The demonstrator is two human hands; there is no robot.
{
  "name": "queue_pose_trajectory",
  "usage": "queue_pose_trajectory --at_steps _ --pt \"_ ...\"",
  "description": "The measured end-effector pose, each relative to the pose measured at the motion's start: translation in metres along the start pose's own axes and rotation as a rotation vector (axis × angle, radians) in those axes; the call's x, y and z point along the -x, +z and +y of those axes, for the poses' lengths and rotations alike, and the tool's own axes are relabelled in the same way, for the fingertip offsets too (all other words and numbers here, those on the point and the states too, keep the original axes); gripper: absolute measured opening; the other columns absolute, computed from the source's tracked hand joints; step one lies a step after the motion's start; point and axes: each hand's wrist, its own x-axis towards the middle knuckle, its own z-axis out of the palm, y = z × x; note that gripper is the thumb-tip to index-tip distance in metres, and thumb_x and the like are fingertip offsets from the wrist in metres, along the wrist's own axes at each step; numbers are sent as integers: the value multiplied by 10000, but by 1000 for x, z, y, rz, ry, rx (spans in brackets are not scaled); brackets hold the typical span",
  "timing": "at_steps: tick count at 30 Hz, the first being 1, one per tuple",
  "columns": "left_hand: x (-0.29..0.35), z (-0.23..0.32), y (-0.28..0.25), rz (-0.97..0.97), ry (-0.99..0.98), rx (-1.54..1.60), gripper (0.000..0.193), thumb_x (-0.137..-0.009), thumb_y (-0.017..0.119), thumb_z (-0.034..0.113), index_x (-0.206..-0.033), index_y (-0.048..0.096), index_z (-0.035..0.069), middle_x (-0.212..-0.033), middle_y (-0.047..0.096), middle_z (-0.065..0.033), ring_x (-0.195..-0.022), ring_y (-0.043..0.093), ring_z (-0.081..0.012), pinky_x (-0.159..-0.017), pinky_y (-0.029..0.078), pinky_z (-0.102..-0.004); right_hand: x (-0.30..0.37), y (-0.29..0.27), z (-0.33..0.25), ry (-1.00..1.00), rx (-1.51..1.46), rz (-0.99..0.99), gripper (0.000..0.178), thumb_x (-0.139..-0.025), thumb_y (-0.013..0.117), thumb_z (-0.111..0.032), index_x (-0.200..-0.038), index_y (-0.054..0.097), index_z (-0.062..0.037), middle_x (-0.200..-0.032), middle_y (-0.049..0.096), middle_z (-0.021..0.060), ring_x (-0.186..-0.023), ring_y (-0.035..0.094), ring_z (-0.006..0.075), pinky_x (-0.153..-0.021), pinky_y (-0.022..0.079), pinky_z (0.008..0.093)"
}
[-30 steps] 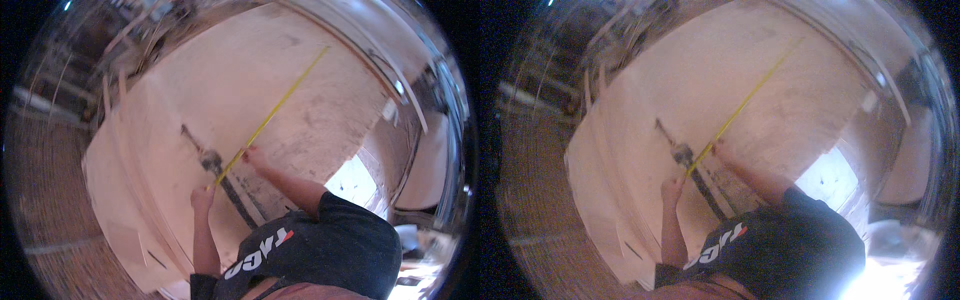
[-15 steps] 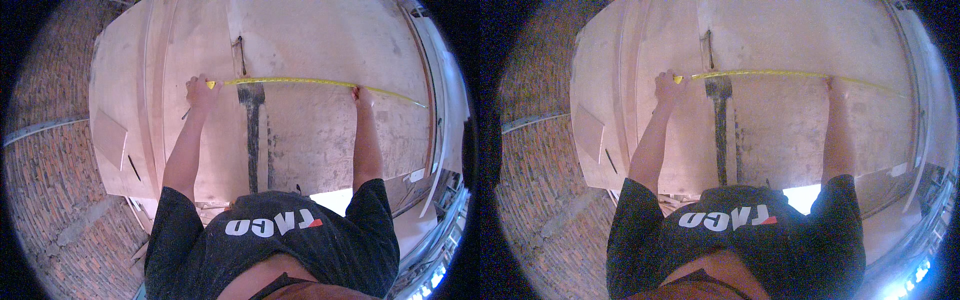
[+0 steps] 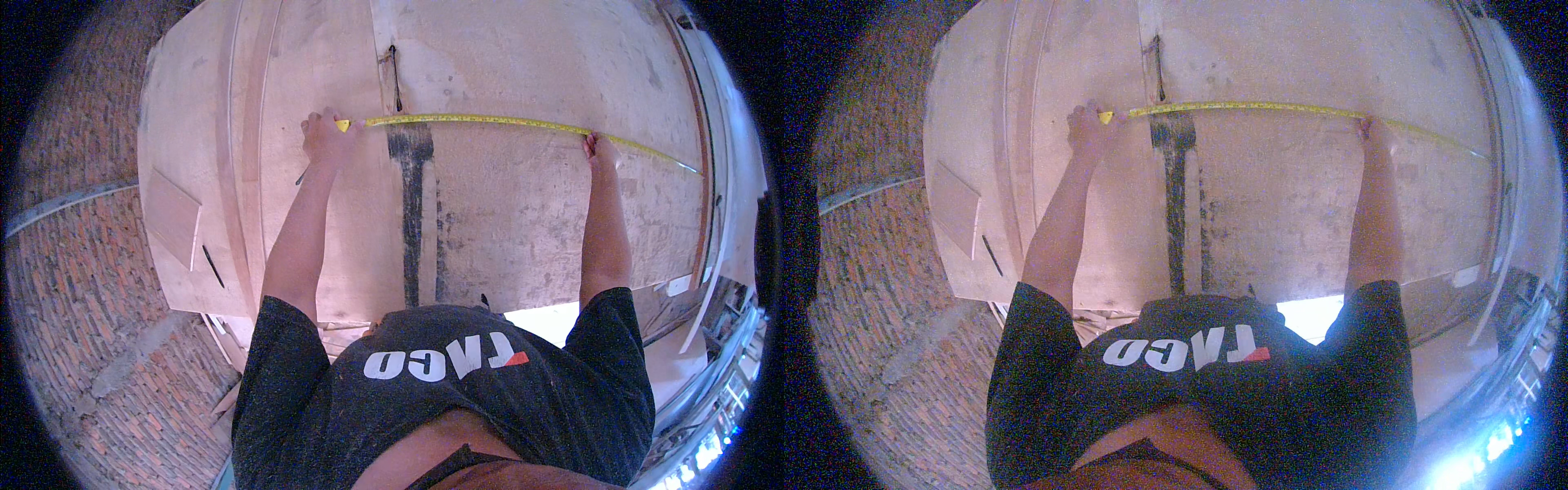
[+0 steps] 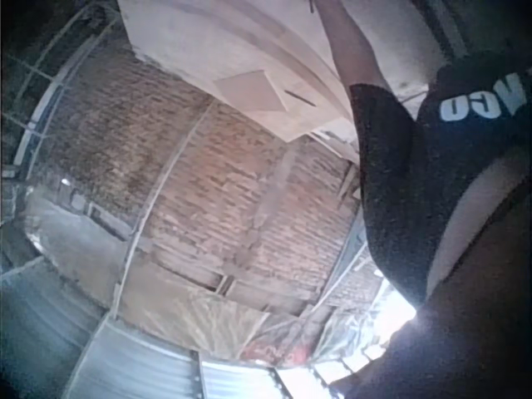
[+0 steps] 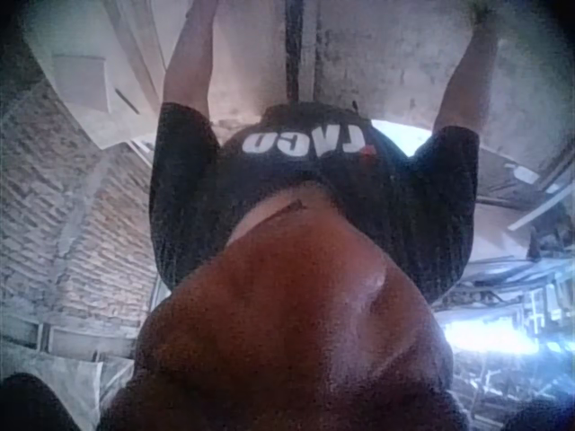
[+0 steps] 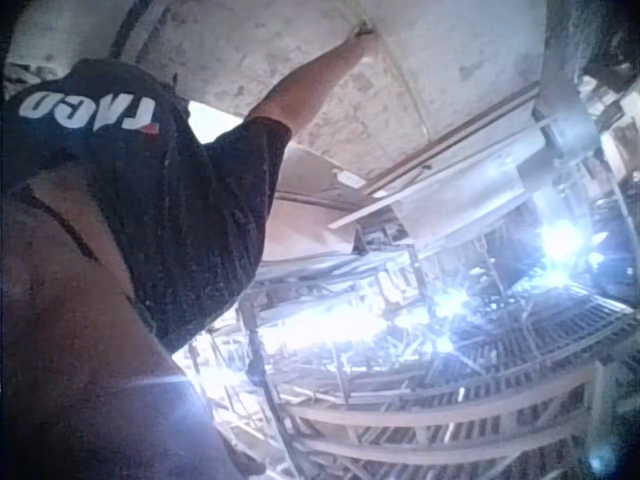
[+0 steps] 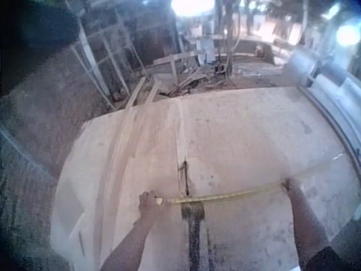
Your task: The person measures a large sheet of plywood with a tape measure, then lifts and positions it on a workbench. They handle several wooden planks, aligning them on the bench and using a hammer to tap and secure the pieces. The person continues to measure and adjust the planks throughout the clip.
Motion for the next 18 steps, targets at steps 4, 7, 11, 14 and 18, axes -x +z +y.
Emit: queue_pose_trajectory --at_steps 4,7,11,14,18 --pt "3 6 -6 -2 -17 17 557 -817 796 570 -1089 642 109 -1162 585 -122 -1179 536 -342 -933 527 -495 -6 -6 -2 -92 192 -69 46 -969 655 -126 -951 671 -87 -858 695 29 -757 693 128 -673 634 324" --pt "-1 0 0 51 -1 17 572 -812 795 575 -1098 642 103 -1161 586 -125 -1179 538 -347 -940 524 -504 -10 -6 -6 -176 398 -89 57 -970 654 -139 -947 669 -89 -854 691 34 -752 686 131 -658 620 319" --pt "-13 -31 24 72 -30 39 613 -791 808 577 -1138 663 93 -1197 595 -150 -1214 540 -380 -964 519 -530 -13 4 -17 -242 467 -50 74 -965 661 -161 -949 671 -89 -846 682 36 -731 673 137 -634 602 317" --pt "-16 -23 8 -61 -40 23 632 -784 812 577 -1177 680 99 -1215 592 -159 -1228 541 -397 -972 519 -541 -10 7 -19 -257 476 -17 90 -961 667 -179 -951 672 -90 -840 675 38 -715 663 142 -617 589 315" --pt "-17 -40 18 37 2 -14 600 -802 794 575 -1154 707 97 -1215 584 -158 -1210 546 -398 -966 521 -534 -8 13 -23 -230 440 -52 111 -956 674 -201 -953 674 -90 -831 666 41 -694 650 148 -593 571 313"
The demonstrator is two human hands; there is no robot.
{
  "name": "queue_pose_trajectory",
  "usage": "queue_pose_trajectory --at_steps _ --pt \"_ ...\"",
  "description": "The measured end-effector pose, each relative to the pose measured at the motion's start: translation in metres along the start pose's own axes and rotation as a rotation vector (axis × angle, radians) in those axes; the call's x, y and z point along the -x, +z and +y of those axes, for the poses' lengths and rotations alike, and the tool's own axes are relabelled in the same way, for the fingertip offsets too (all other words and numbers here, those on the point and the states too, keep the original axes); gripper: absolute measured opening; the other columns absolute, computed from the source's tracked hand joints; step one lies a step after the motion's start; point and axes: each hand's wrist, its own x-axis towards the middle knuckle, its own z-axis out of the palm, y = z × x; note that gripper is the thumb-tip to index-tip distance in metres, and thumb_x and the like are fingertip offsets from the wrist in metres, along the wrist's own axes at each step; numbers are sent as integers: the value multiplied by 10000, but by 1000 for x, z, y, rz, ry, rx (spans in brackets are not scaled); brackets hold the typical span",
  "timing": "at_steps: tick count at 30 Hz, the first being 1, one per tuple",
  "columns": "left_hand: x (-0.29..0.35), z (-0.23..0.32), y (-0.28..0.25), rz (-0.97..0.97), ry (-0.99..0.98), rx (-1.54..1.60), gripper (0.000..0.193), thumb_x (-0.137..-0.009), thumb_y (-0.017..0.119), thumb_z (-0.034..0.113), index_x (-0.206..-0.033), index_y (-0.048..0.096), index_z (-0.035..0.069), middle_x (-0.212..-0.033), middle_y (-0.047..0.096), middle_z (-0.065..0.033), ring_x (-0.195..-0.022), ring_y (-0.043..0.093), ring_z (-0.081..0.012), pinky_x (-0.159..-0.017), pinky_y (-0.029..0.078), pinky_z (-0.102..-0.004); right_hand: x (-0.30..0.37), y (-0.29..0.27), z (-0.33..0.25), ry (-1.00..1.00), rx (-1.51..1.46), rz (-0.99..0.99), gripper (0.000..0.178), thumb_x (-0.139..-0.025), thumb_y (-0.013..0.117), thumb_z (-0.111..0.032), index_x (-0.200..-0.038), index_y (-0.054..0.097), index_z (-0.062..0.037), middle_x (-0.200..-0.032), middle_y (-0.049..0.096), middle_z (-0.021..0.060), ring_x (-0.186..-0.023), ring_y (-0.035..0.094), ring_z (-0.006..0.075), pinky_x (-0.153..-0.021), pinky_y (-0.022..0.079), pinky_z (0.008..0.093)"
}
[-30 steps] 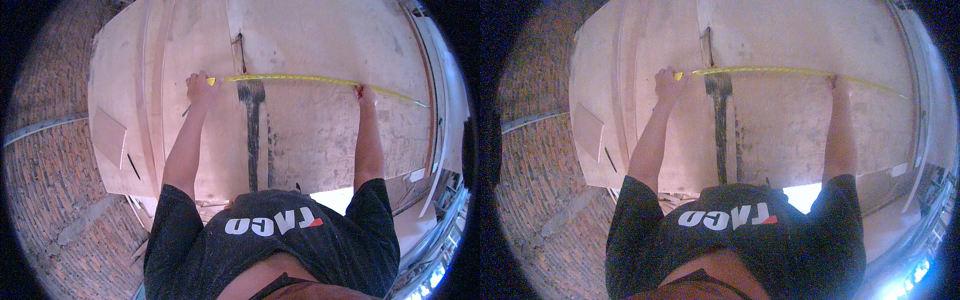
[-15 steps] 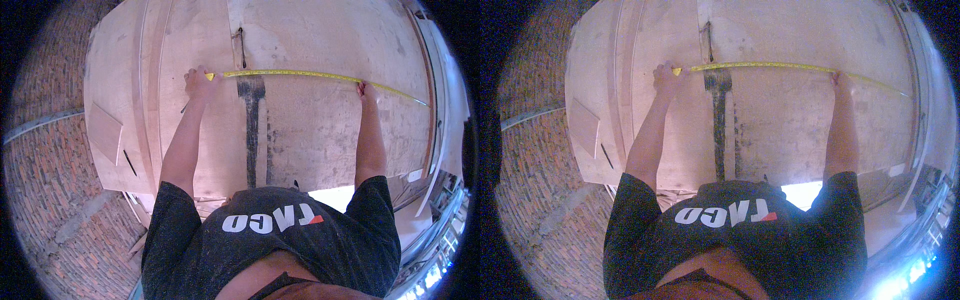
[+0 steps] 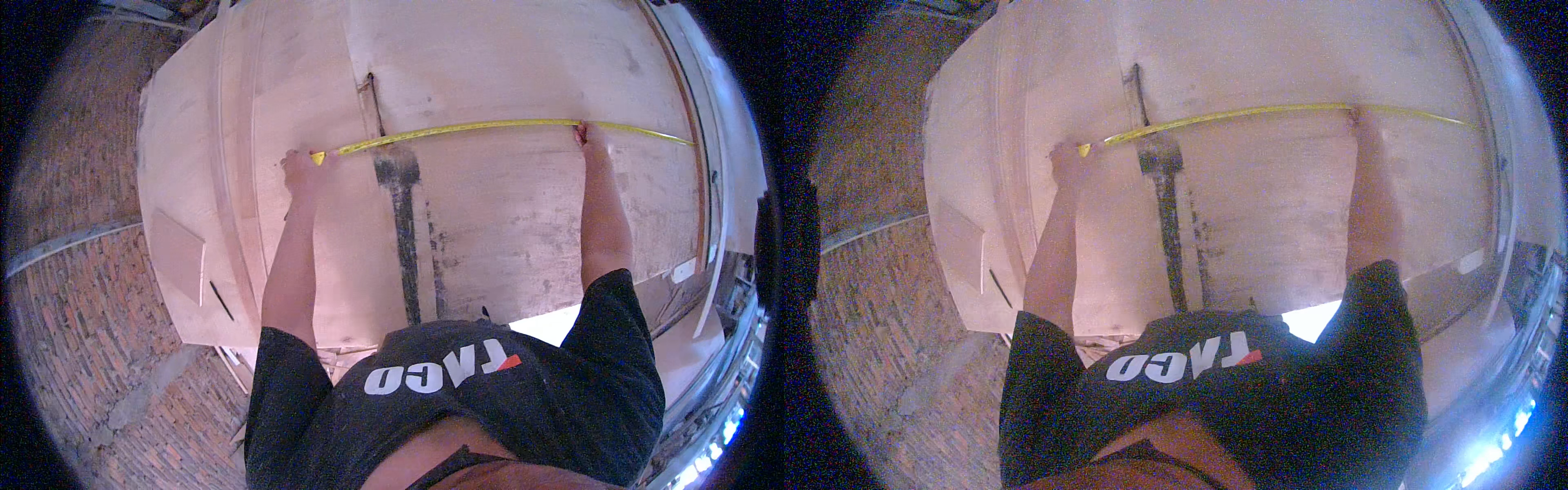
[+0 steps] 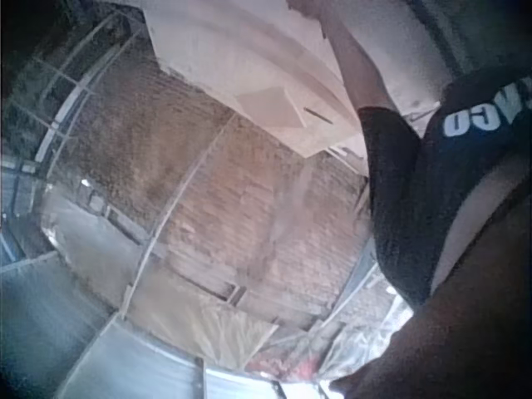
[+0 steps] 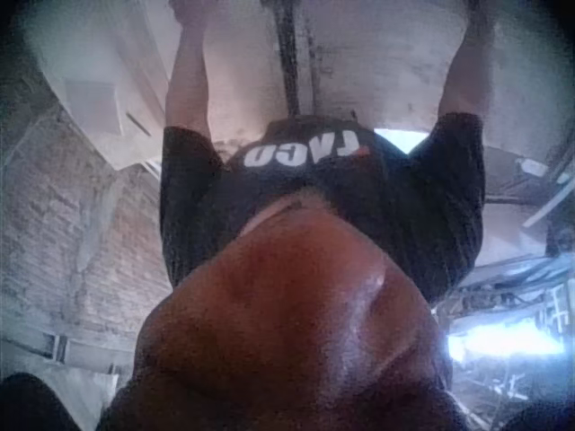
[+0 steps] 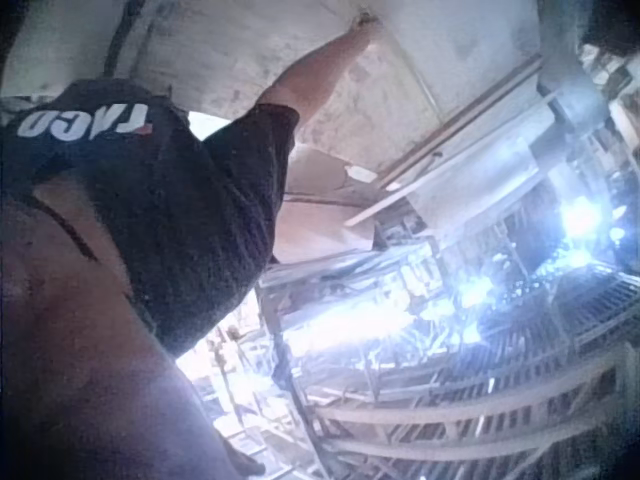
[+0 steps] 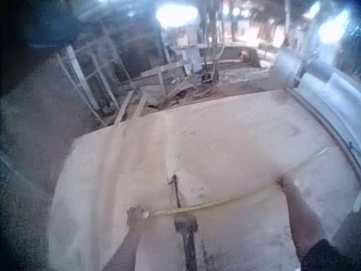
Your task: The person measures a large sheet of plywood with a tape measure, then lifts and positions it on a workbench. They handle several wooden planks, aligning them on the bench and using a hammer to tap and secure the pieces. The person continues to measure and adjust the planks throughout the clip.
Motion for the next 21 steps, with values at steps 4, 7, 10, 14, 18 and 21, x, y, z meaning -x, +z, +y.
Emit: queue_pose_trajectory --at_steps 4,7,10,14,18,21 --pt "1 -8 1 57 122 -39 514 -849 755 540 -1083 734 83 -1188 608 -160 -1191 556 -385 -993 500 -520 18 -7 -3 -5 -42 -2 133 -951 681 -224 -955 676 -91 -823 657 43 -673 636 154 -570 553 311" --pt "6 -18 -1 -66 275 -47 445 -883 729 457 -1104 733 71 -1120 661 -187 -1171 566 -373 -1054 436 -519 48 -22 -5 -49 -113 49 150 -947 687 -241 -957 677 -91 -816 650 45 -657 626 159 -552 539 309" --pt "43 -33 -14 -98 349 156 470 -886 751 415 -1127 720 13 -1153 696 -213 -1049 661 -378 -954 511 -485 97 -45 -15 -78 -264 155 168 -944 692 -258 -959 678 -92 -810 644 47 -641 616 164 -534 526 308" --pt "103 -30 -25 -182 392 357 326 -900 763 270 -903 694 -49 -788 668 -181 -736 644 -309 -696 497 -433 251 -107 -14 -88 -392 245 242 -950 694 -284 -1012 673 -51 -911 665 72 -693 635 162 -540 511 286" --pt "142 -41 16 -320 194 569 324 -936 743 264 -826 664 -30 -683 588 -63 -647 579 -183 -612 467 -365 343 -196 83 -101 -261 435 217 -934 687 -214 -1042 679 -26 -905 659 76 -669 628 154 -540 523 296" --pt "195 -2 13 -437 151 772 313 -957 727 280 -810 656 13 -674 555 -8 -640 561 -132 -538 459 -323 406 -274 207 -61 -110 561 216 -908 684 -195 -1047 684 -30 -902 667 72 -670 639 159 -550 530 300"
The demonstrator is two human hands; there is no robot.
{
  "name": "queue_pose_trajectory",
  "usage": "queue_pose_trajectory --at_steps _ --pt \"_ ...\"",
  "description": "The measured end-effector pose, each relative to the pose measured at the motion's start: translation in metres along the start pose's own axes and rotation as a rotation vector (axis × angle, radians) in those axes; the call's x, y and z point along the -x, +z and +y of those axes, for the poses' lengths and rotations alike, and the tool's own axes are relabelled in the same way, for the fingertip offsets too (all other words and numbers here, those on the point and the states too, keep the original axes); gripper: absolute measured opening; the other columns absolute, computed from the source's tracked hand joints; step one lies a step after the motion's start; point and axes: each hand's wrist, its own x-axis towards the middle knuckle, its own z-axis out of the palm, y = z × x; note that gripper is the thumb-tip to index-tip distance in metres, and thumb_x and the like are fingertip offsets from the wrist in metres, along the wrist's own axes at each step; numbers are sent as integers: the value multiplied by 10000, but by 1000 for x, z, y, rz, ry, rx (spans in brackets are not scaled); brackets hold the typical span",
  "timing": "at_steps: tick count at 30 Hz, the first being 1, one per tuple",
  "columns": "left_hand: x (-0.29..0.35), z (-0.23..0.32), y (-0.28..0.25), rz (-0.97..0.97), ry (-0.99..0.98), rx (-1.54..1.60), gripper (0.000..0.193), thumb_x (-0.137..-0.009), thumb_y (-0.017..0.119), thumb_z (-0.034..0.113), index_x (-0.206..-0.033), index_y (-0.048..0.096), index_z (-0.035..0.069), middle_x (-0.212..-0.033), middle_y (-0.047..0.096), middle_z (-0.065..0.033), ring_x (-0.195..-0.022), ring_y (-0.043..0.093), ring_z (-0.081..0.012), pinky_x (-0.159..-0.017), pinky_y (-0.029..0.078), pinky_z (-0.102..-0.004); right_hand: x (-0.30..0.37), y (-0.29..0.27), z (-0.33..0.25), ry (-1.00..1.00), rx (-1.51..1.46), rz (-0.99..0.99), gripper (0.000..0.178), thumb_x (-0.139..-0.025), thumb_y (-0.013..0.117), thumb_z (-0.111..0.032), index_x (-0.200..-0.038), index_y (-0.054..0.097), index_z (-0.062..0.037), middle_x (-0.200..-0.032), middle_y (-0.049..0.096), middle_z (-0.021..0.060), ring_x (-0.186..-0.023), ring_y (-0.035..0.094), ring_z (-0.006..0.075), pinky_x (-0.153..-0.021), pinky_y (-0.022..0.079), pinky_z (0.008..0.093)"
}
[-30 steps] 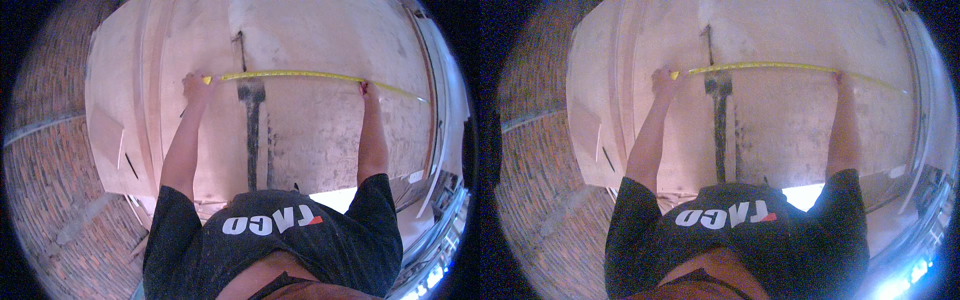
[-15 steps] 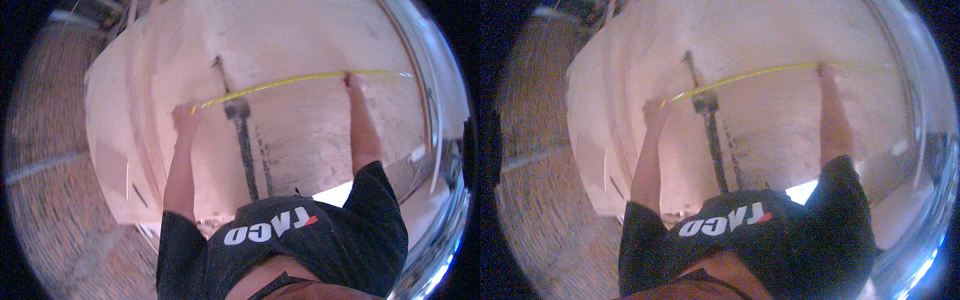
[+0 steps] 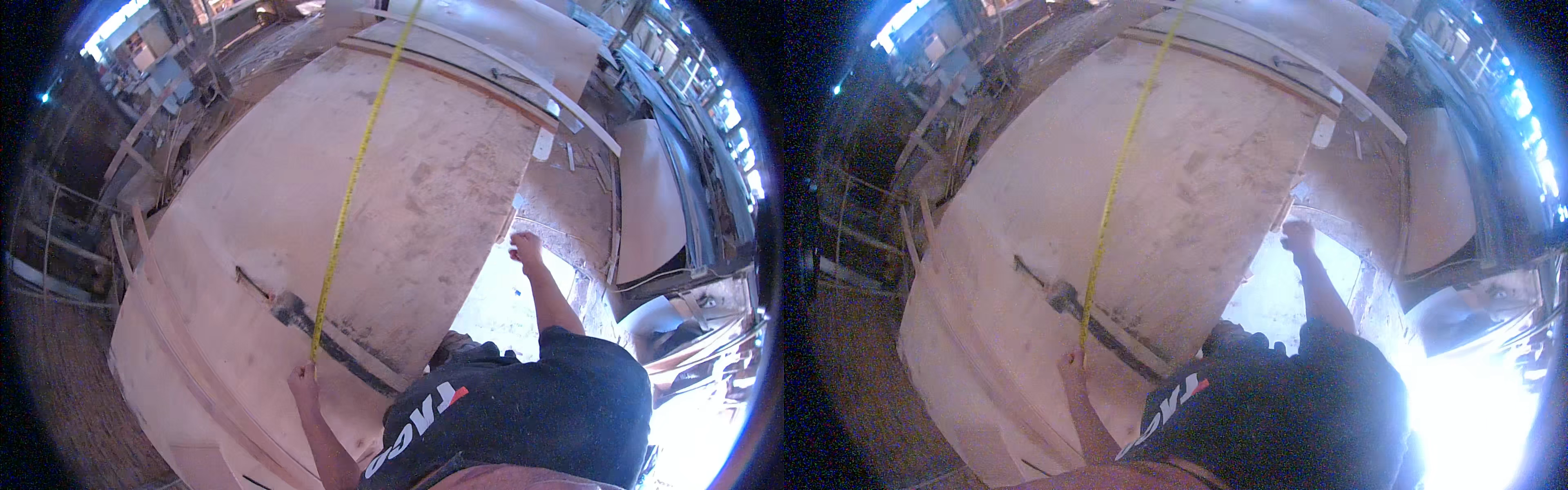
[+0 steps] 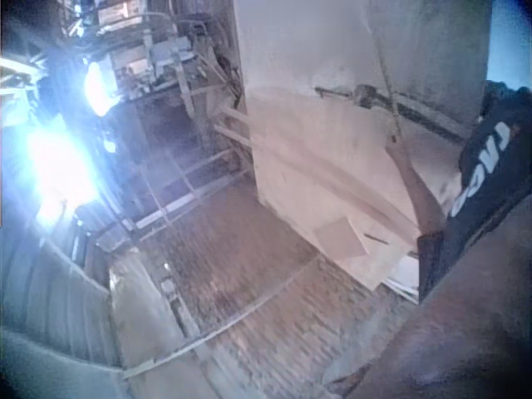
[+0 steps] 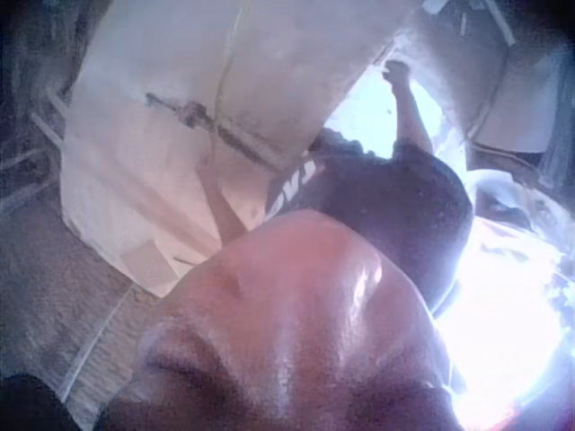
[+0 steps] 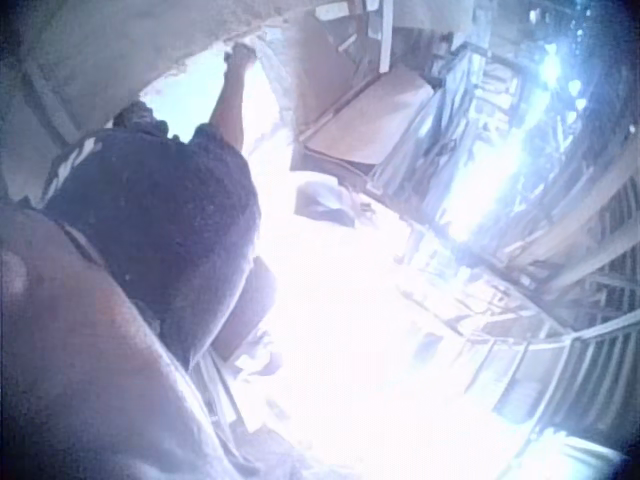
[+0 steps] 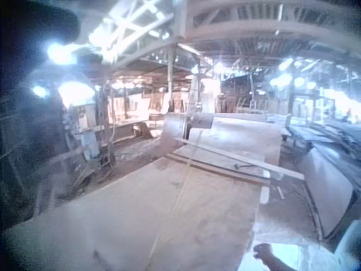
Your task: The person measures a large sheet of plywood with a tape measure, then lifts and positions it on a workbench. They handle several wooden planks, aligning them on the bench and using a hammer to tap and secure the pieces. The person continues to measure and adjust the planks throughout the clip.
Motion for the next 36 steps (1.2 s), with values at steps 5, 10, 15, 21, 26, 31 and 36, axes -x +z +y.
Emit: queue_pose_trajectory --at_steps 5,10,15,21,26,31,36 --pt "48 41 40 11 -73 196 236 -982 698 287 -893 666 71 -746 569 7 -644 556 -107 -446 465 -276 31 -45 15 362 -201 111 215 -892 689 -197 -1053 696 -55 -886 679 51 -674 658 163 -565 527 308" --pt "68 83 111 32 -144 260 208 -993 681 288 -958 674 82 -813 597 -10 -646 569 -129 -469 517 -308 -18 -62 31 279 50 155 205 -877 756 -244 -978 753 -67 -805 717 38 -700 669 134 -591 520 326" --pt "88 133 226 85 -125 342 184 -995 665 272 -981 678 88 -823 609 -10 -653 584 -136 -481 529 -316 -118 -124 96 186 236 182 243 -836 772 -304 -972 791 -104 -899 764 102 -867 707 252 -804 549 385" --pt "112 183 349 9 -128 502 174 -992 662 251 -958 674 81 -781 608 -11 -633 601 -143 -483 541 -323 -191 -184 122 138 426 215 240 -851 748 -284 -937 776 -62 -835 747 88 -787 693 206 -768 549 378" --pt "107 213 403 53 -111 481 207 -986 680 273 -930 663 74 -766 612 -27 -606 606 -156 -466 543 -339 -231 -206 119 243 301 193 306 -854 752 -336 -992 772 -64 -963 757 133 -928 701 262 -855 539 409" --pt "103 242 434 61 -191 468 220 -988 679 285 -925 664 74 -746 604 -30 -603 603 -155 -468 541 -344 -250 -198 108 306 130 213 350 -878 762 -381 -1042 753 -72 -876 741 88 -805 678 208 -762 538 405" --pt "97 258 478 -7 -111 446 227 -989 678 295 -926 665 78 -747 600 -25 -590 589 -154 -473 539 -346 -298 -198 88 514 -213 8 565 -835 792 -508 -1246 633 -153 -958 637 7 -854 574 172 -742 493 544"
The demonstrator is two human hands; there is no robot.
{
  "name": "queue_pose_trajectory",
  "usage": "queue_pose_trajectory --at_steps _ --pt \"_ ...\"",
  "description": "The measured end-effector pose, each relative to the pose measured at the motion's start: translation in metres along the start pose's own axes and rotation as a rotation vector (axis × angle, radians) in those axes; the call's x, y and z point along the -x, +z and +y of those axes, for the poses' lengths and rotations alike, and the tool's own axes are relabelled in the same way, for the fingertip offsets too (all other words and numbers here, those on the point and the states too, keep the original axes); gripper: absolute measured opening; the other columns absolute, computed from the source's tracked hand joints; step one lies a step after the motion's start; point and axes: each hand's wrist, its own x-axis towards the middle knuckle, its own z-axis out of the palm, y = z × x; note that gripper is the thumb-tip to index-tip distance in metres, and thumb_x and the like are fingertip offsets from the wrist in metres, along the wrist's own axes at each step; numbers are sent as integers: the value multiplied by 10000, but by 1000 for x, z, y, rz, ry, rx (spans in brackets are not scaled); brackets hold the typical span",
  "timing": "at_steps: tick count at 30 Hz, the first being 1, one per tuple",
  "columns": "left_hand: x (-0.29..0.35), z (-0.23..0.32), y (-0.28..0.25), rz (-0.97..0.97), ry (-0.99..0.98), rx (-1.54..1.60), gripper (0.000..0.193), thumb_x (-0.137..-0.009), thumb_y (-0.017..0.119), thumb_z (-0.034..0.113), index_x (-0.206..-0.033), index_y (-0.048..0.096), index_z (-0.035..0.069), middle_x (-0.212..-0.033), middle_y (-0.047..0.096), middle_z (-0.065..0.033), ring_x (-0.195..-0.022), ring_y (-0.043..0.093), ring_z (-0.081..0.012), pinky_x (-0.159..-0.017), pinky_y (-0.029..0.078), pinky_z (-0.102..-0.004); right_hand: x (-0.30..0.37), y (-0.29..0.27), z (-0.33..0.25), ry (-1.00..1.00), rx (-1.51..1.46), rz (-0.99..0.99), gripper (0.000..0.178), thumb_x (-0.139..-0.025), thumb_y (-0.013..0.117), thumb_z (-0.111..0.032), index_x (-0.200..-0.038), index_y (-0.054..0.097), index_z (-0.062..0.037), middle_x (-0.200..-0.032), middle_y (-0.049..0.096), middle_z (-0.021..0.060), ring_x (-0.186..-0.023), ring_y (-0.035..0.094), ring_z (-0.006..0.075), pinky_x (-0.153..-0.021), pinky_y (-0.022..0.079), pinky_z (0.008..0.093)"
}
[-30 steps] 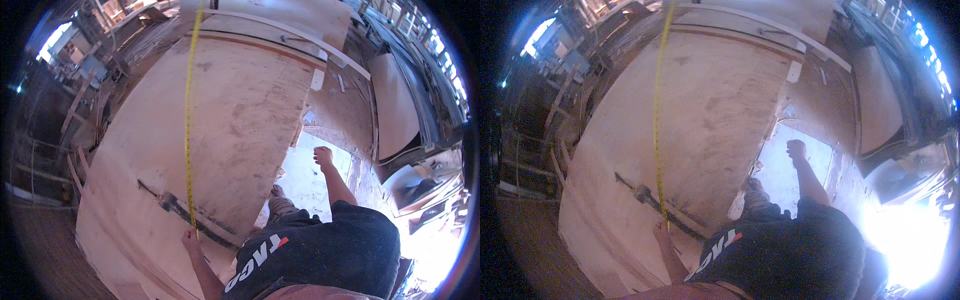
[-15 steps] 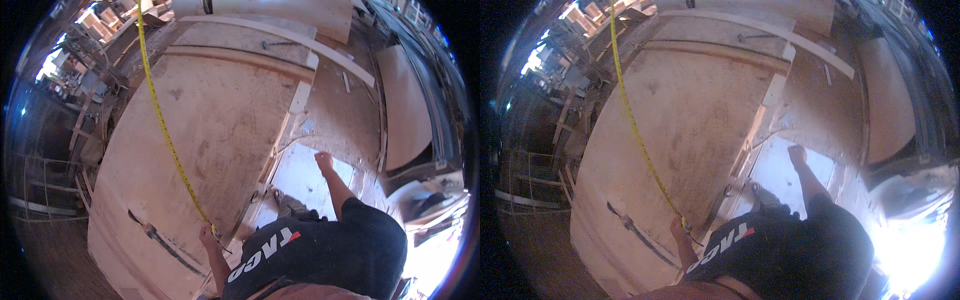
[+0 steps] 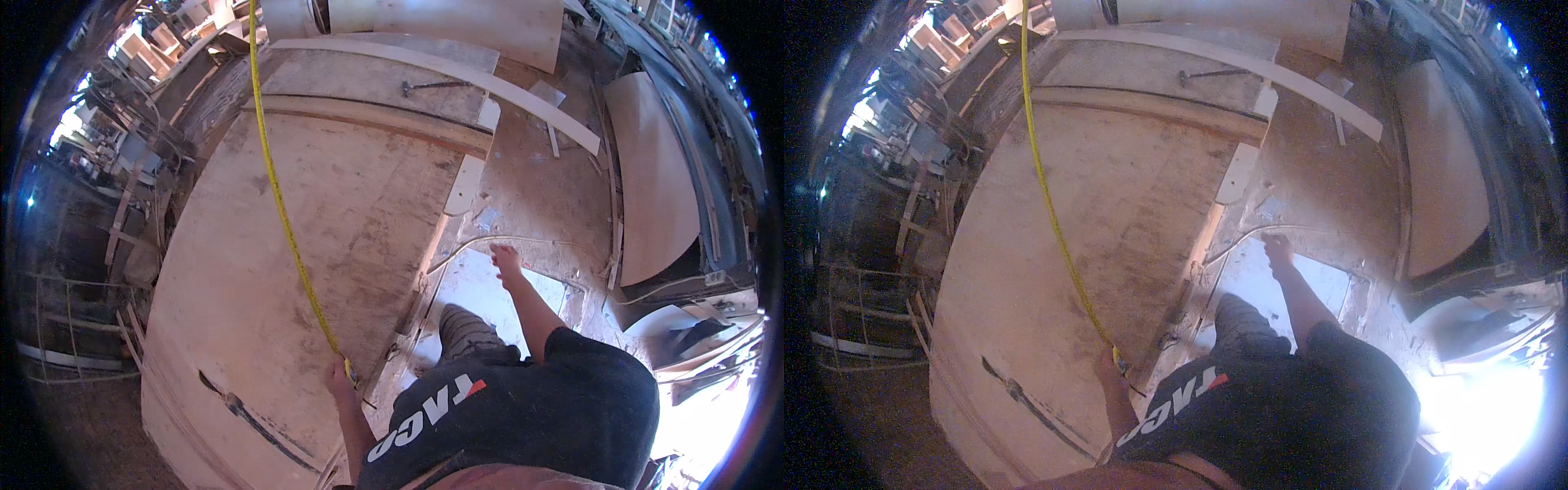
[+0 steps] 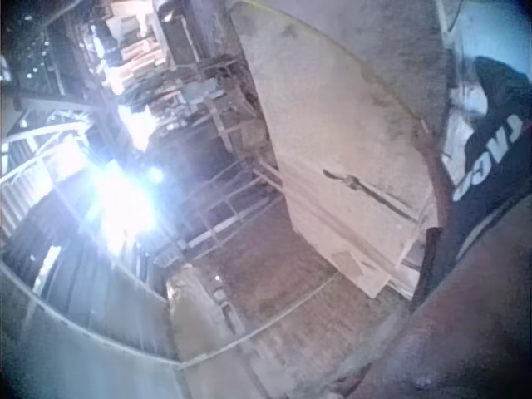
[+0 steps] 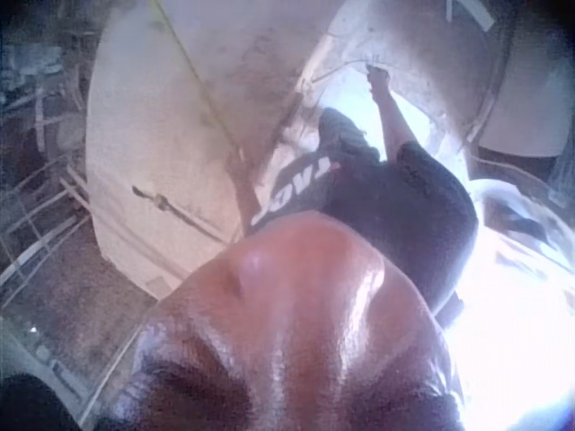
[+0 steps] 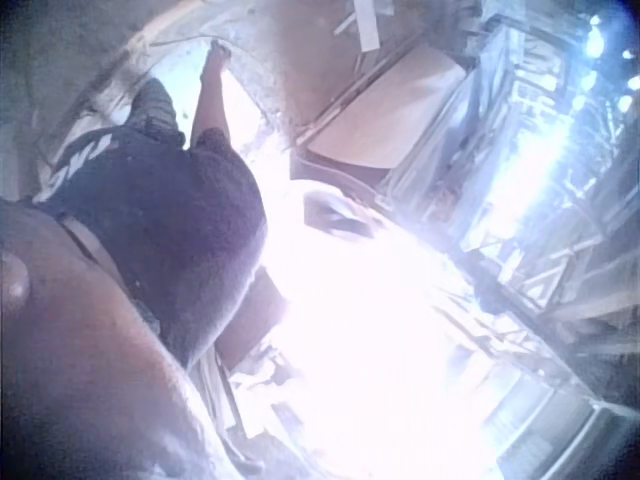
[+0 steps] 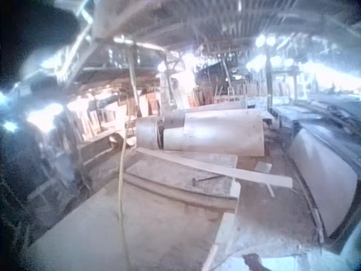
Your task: The person measures a large sheet of plywood with a tape measure, then lifts and positions it on a workbench. They handle several wooden planks, aligning them on the bench and using a hammer to tap and secure the pieces. The person continues to measure and adjust the planks throughout the clip.
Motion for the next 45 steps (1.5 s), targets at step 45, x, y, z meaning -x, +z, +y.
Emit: queue_pose_trajectory --at_steps 45 --pt "-54 78 274 12 -44 -57 221 -996 670 273 -944 683 59 -780 600 -14 -637 588 -121 -514 569 -314 -252 91 -220 -96 37 245 1142 -686 864 -626 -1513 372 -11 -1430 546 227 -1280 561 362 -1052 468 491"
